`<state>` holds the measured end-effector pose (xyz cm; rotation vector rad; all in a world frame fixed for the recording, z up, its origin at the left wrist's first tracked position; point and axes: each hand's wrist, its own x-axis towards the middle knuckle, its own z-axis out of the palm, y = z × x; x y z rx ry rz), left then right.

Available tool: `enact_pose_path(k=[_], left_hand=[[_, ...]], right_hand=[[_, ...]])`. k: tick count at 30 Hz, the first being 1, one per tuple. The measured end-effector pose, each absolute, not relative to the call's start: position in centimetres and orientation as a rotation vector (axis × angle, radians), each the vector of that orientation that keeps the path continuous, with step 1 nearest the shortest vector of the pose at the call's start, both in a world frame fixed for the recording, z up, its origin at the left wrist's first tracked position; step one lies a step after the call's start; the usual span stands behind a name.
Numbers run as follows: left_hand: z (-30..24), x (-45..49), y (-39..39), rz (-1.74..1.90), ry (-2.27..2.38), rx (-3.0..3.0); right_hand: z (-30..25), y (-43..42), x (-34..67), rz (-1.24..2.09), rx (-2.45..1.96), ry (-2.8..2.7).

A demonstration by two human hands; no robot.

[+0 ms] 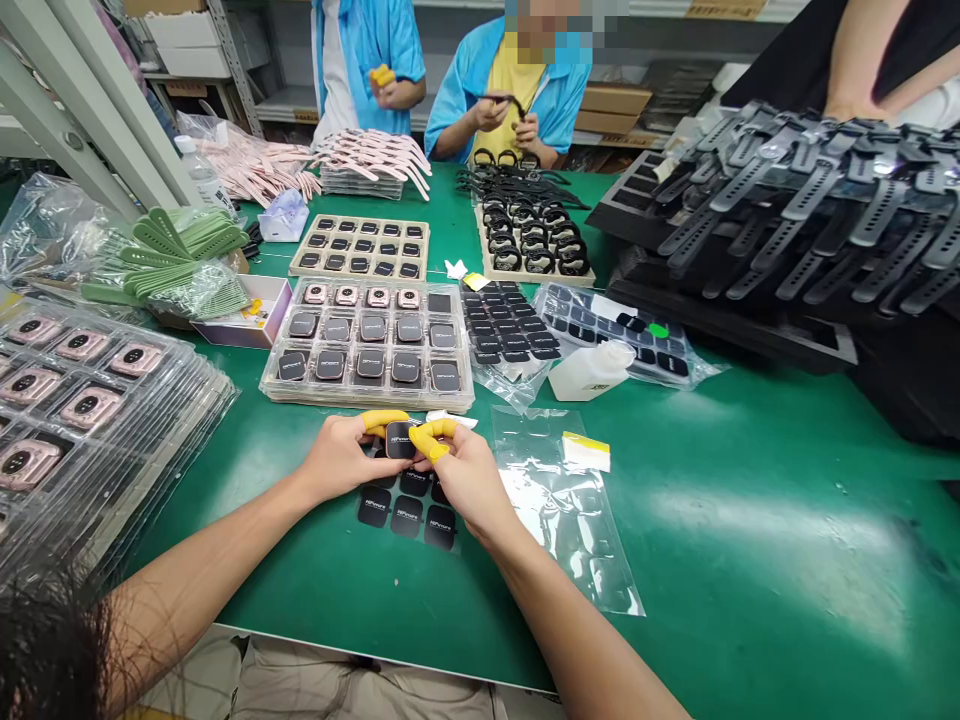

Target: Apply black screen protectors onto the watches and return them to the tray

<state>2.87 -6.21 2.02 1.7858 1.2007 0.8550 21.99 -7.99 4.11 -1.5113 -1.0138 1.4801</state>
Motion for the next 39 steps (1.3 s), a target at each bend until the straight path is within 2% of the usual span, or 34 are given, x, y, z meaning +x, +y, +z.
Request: enact_pose_path(k=[9,15,24,39], left_hand=[[1.6,2.6,-6.2,0.817,1.124,1.843],[1.8,2.6,-6.1,0.844,1.110,1.803],[0.7,3.0,-6.5,0.981,1.330,1.968],[1.1,2.9,-6.5,0.922,1.281,1.910]], right_hand=[[2.8,-8.0,21.9,1.383,-1.472,-1.305],[2.3,-7.6,22.4,1.389,-1.445,-1.143],[1.3,-8.9,21.3,1.135,-1.437,-1.187],[3.7,-8.3,21.8,1.300,-1.427,-1.012]])
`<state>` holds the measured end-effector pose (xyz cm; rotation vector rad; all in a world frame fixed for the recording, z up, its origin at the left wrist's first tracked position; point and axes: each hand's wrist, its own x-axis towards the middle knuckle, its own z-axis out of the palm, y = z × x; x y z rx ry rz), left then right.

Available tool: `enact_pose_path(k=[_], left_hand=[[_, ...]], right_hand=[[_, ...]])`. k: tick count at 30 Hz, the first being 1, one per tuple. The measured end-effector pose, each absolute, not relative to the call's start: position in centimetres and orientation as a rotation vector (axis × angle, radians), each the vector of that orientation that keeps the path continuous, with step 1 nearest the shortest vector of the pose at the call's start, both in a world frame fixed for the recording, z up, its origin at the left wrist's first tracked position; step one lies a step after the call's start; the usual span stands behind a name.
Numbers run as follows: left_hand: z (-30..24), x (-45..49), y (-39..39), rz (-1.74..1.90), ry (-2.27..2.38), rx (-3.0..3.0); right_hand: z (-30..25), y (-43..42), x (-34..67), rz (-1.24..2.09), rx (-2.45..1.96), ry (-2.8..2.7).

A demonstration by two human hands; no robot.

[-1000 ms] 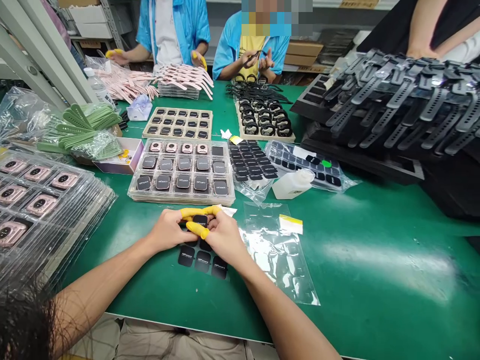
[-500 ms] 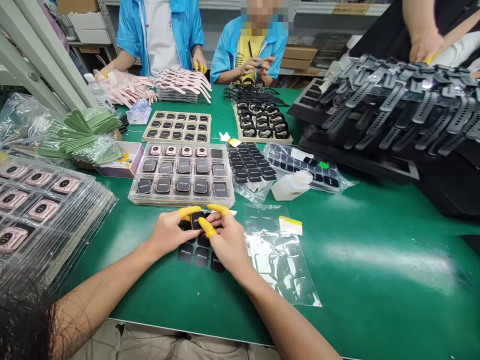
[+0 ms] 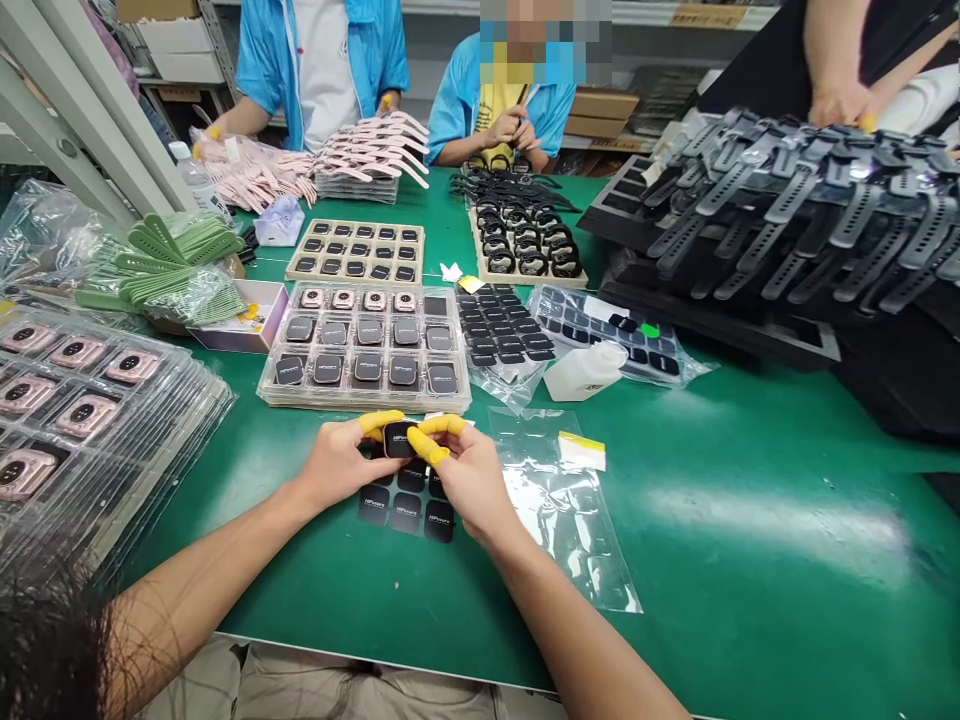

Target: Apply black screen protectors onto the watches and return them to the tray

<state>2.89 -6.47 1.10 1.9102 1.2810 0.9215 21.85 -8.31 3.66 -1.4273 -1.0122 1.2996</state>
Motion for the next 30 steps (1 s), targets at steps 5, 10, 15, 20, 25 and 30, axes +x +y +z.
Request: enact_pose_path(k=[5,10,15,20,25,30], left_hand=[[1.75,2.90,-6.22,0.871,1.224,1.797],[1.77,2.84,-6.11,0.833,1.210,1.807],[1.59,2.86,-6.16,0.822,1.218,1.808],[1.62,2.81,-6.14,0.810,1.227,1.819],[1.59,2.81,-6.17,0.815,1.234,1.825],[1.58,2.86,-6.16,0.808,1.243,1.833]], right_hand=[[4.31,-7.93,22.27,1.437,-1.421,-0.891],[4.14,-7.83,22.25,1.485,-1.421,-0.943],[3.98,-7.84,22.26,1.479,-1.437,-0.982],[3.77,-7.88,22.19,1.468,-1.449,-0.979],[3.40,-7.91,22.18,1.444,-1.446,-1.020],[3.43,-7.93,22.09,1.451,-1.445,-1.000]])
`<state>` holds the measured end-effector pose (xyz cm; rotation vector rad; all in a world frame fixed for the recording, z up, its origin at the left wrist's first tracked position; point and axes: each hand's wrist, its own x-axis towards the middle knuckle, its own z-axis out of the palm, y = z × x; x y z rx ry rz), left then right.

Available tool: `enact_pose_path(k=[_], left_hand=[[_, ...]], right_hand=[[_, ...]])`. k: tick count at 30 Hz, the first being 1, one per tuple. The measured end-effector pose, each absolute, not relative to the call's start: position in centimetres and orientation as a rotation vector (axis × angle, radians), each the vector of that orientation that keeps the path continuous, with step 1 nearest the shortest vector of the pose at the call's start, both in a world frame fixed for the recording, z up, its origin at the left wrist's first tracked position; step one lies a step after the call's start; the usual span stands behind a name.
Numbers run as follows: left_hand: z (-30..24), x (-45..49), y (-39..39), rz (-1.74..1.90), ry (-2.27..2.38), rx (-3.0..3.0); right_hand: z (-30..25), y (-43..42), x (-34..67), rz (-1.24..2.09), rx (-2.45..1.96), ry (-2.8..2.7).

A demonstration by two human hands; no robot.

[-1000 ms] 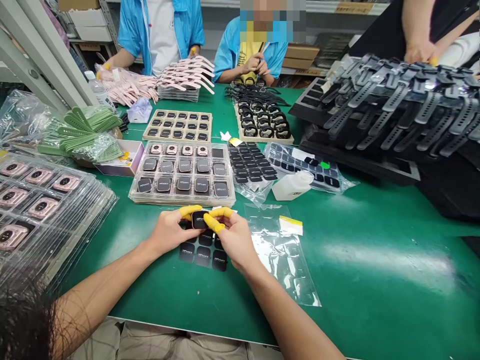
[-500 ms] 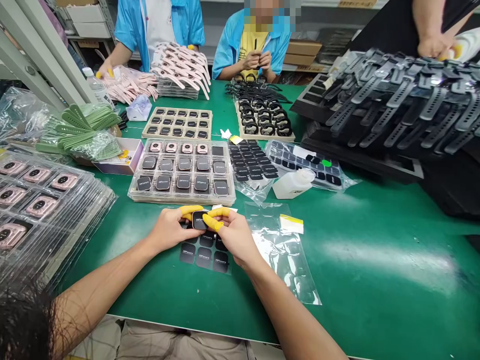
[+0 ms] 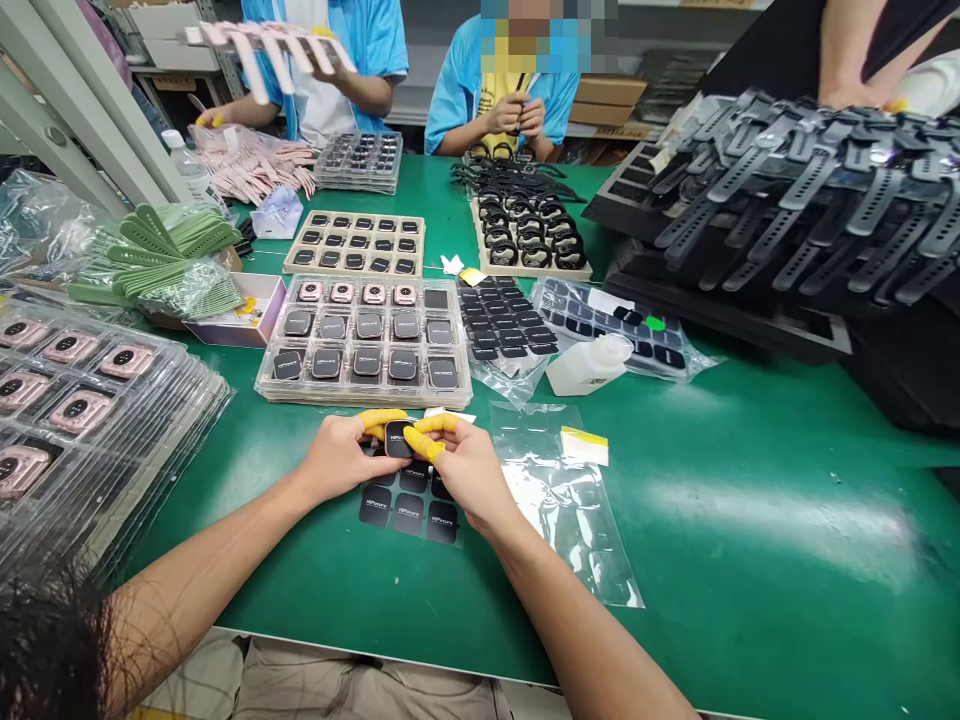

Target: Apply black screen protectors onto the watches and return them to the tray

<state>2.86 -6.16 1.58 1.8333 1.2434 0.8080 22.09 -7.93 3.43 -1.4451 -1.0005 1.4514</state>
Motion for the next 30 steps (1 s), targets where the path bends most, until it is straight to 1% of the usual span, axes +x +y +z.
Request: enact_pose_path(k=[11,18,21,26,30], left_hand=[[1.7,2.8,-6.2,0.824,1.238,1.834],[1.8,2.7,-6.1,0.781,1.145,1.838],[2.0,2.6,-6.1,0.798,1.093,1.780],[2.0,2.6,-6.1,0.794,1.084,1.781],[2.0,2.6,-6.2,0.791,1.095,1.786]], right_hand=[[3.0,-8.0,22.2,1.414,-1.432,-1.068],[2.8,-8.1,21.5,1.337,-1.424,-1.247],[2.7,-8.0,21.3,1.305,-1.430,-1.238],[2.4,-7.7,22.0,1.324,-1.337,-1.292],[1.8,-8.0,22.2,1.288,-1.386,-1.298]])
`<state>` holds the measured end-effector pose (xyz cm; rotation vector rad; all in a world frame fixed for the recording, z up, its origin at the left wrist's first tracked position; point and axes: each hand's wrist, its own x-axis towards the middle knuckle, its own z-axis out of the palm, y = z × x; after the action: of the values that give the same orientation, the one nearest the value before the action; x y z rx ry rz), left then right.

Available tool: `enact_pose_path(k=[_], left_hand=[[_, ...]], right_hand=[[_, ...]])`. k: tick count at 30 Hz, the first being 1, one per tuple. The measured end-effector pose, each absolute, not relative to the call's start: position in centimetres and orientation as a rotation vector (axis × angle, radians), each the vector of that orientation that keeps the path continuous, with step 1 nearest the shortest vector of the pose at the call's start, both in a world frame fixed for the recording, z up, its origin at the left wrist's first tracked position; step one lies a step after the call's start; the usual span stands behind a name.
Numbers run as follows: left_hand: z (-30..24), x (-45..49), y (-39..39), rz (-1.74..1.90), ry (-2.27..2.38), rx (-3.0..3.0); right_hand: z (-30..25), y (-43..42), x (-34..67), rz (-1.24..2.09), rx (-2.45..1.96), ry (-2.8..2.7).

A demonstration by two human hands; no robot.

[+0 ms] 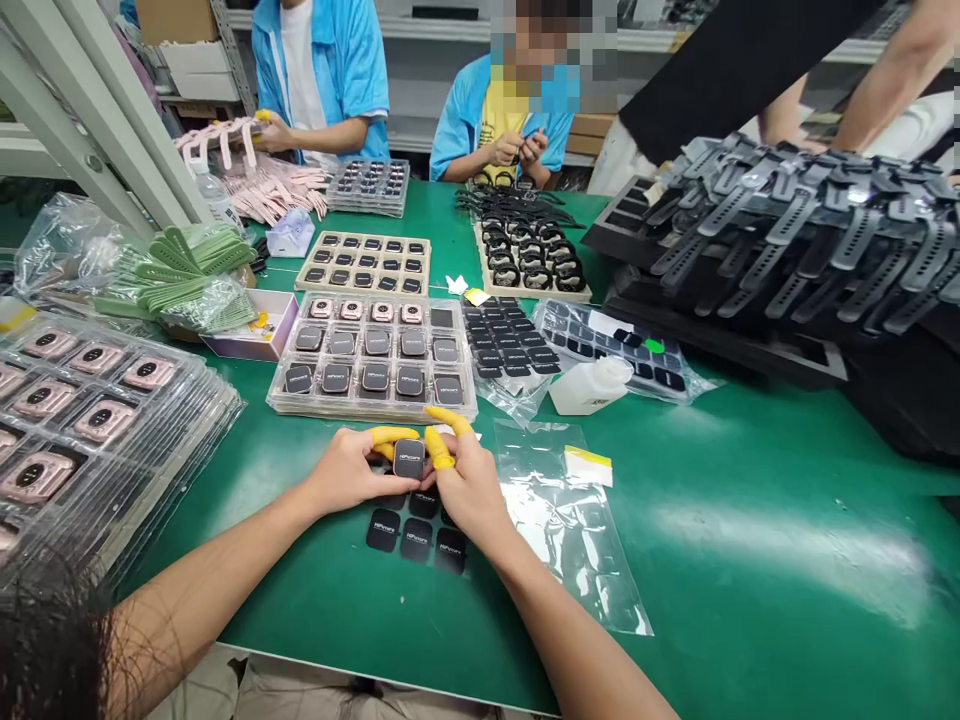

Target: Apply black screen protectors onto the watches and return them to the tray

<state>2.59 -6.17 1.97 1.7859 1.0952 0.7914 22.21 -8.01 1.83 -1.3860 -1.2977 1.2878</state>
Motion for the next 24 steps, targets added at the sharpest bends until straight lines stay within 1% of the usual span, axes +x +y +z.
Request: enact_pose_path(k=[4,7,11,13,15,17,21,24], left_hand=[[1.7,2.6,-6.1,0.771,1.101,1.759],[1.3,2.6,-5.8,0.774,1.075,1.635],[0.8,2.7,-5.3,0.800,1.077,1.579],[0.6,2.8,-5.2,0.795,1.059,1.593],[0.5,2.8,-5.1,0.801,1.045,1.593],[0.4,2.8,-5.1,0.815,1.037,1.592],[0.3,2.8,-4.9,0.831,1.029,1.602],[0.3,2.8,-4.9,0.831,1.015,1.587]], right_hand=[[1.6,-8.6,22.1,1.266,-1.312,-1.306],[2.4,-6.2,22.9,1.065,-1.364,-1.220],[4.4,3.5,25.2,0.656,-1.470,-1.398],[5.0,9.1,26.0,0.484,-1.607,-1.529],[5.2,13.3,26.2,0.448,-1.701,-1.697],[5.4,15.4,25.9,0.433,-1.721,-1.793],[5.9,15.9,23.9,0.278,-1.746,-1.980],[6.3,15.9,21.9,0.403,-1.803,-2.093]])
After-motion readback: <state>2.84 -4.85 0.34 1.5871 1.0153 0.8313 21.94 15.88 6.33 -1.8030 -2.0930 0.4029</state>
